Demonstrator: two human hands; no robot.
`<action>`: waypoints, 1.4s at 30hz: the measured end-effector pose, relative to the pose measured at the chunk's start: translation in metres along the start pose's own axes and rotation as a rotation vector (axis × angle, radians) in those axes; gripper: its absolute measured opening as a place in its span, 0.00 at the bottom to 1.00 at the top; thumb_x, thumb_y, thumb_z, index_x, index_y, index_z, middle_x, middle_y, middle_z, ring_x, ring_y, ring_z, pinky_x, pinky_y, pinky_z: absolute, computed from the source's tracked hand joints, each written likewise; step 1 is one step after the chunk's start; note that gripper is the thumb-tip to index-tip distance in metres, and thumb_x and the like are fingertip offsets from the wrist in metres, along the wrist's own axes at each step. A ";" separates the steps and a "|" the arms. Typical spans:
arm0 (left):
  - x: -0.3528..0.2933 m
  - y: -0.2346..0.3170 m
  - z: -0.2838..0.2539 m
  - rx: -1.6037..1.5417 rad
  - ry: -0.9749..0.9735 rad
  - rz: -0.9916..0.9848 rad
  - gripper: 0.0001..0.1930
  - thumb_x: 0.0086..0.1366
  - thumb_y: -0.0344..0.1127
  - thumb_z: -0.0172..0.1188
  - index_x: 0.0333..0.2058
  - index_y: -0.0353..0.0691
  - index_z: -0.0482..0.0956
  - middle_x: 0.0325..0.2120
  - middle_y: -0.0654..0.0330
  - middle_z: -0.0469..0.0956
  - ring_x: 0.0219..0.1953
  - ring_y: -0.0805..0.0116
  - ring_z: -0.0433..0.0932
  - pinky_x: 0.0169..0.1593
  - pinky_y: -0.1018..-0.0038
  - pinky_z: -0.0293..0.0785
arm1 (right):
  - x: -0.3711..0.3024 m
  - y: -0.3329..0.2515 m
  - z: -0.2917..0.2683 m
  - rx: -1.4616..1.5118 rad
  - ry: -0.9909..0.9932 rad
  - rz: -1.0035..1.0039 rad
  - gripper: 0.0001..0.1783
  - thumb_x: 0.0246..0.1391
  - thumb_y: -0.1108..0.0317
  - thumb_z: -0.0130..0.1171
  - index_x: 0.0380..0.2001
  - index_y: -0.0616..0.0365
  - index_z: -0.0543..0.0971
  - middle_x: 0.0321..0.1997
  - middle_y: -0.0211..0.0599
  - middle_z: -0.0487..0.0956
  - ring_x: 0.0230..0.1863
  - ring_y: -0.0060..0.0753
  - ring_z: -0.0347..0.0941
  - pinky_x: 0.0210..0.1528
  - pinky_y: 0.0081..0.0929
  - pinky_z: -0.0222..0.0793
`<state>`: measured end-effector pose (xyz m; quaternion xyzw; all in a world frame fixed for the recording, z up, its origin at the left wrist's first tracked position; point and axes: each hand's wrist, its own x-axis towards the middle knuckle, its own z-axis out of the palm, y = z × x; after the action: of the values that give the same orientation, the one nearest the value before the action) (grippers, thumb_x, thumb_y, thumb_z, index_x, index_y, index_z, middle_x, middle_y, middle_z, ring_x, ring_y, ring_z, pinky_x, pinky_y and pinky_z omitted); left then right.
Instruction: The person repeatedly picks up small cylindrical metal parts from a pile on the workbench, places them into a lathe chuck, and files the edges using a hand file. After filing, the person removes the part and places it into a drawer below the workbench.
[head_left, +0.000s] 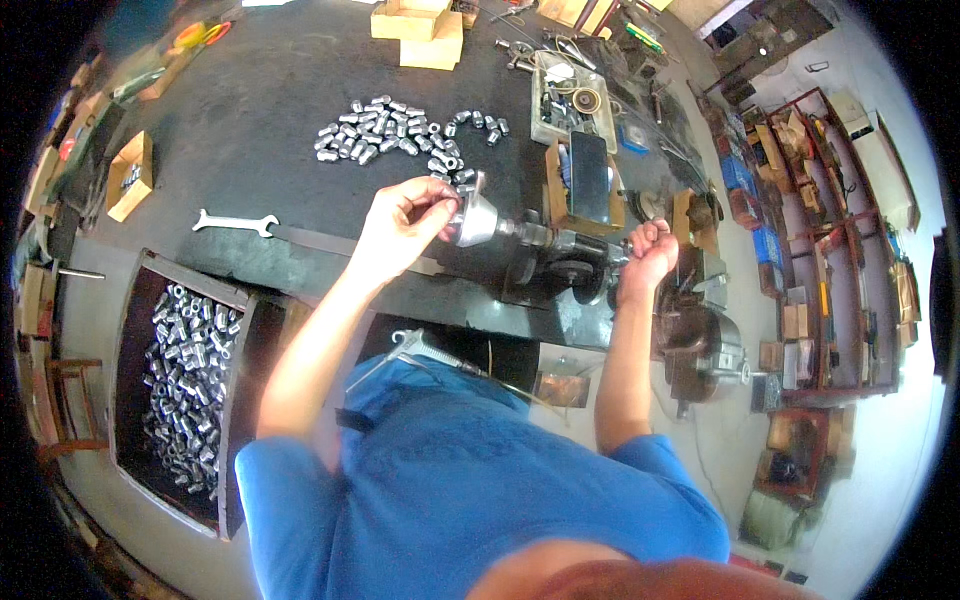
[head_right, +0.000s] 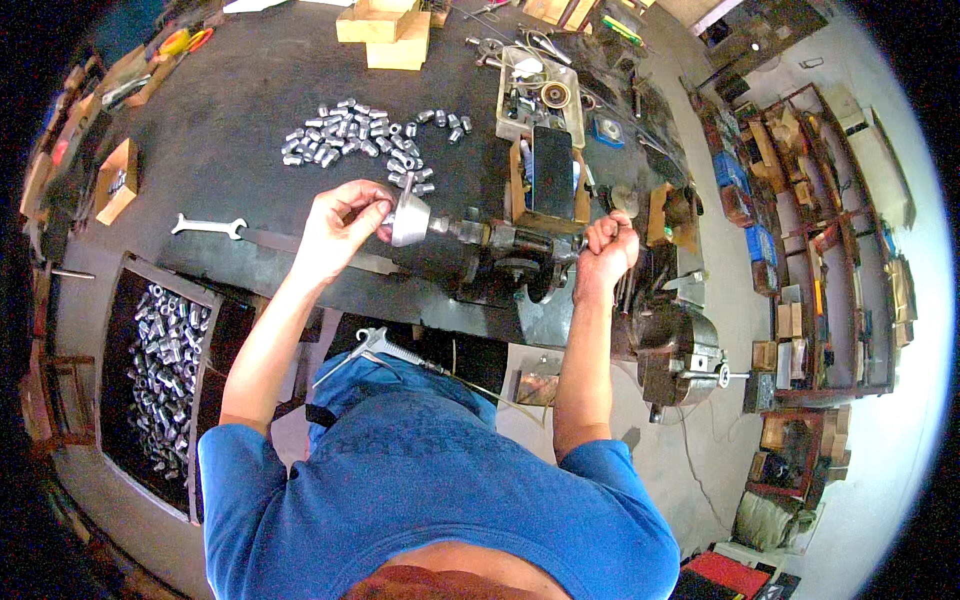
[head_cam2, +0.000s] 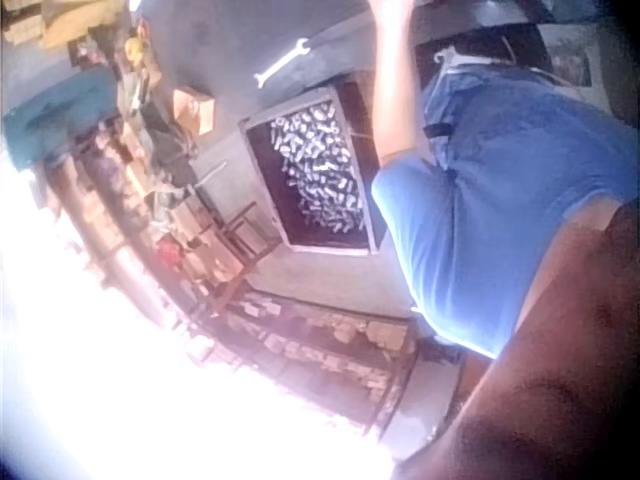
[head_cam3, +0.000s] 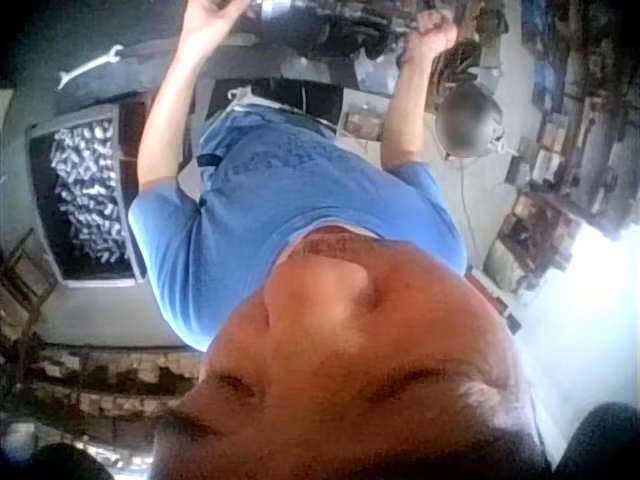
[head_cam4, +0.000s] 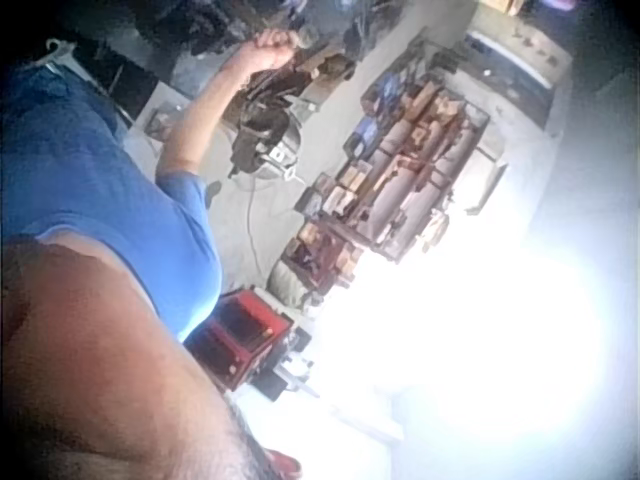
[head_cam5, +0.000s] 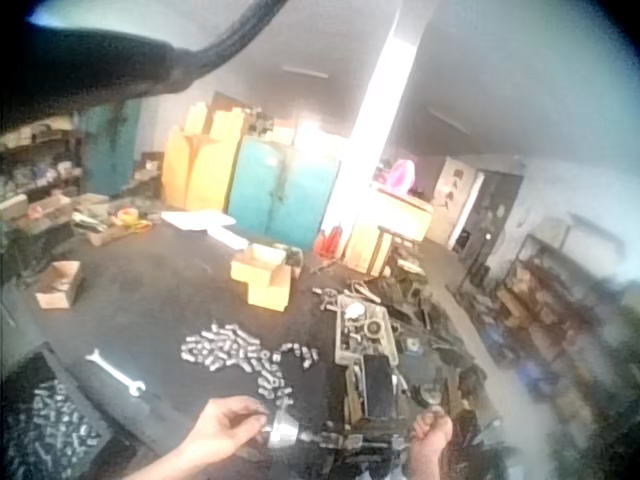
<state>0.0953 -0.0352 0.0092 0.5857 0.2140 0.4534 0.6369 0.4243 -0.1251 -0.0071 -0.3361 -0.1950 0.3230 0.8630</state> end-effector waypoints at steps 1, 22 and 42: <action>0.001 -0.001 0.002 -0.037 0.005 0.005 0.04 0.56 0.24 0.51 0.31 0.31 0.72 0.22 0.62 0.73 0.22 0.79 0.70 0.27 0.84 0.67 | 0.002 0.008 -0.009 -0.070 -0.025 -0.038 0.07 0.46 0.71 0.39 0.27 0.63 0.66 0.16 0.28 0.58 0.15 0.19 0.49 0.16 0.15 0.47; 0.000 0.005 0.015 -0.059 0.065 -0.073 0.02 0.57 0.25 0.50 0.30 0.37 0.68 0.20 0.69 0.69 0.21 0.85 0.64 0.25 0.87 0.60 | -0.090 0.013 -0.044 -0.276 0.290 0.184 0.08 0.49 0.66 0.42 0.25 0.58 0.69 0.15 0.24 0.59 0.13 0.15 0.46 0.13 0.14 0.39; 0.002 0.009 0.008 -0.037 0.115 -0.260 0.06 0.57 0.34 0.52 0.31 0.37 0.70 0.17 0.67 0.70 0.15 0.82 0.66 0.18 0.86 0.62 | -0.036 -0.018 0.025 -0.146 -0.031 -0.243 0.06 0.46 0.72 0.42 0.23 0.61 0.69 0.14 0.26 0.57 0.14 0.16 0.47 0.13 0.14 0.41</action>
<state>0.0996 -0.0388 0.0197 0.5142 0.3158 0.4039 0.6876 0.3921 -0.1482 0.0188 -0.3671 -0.2707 0.2064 0.8657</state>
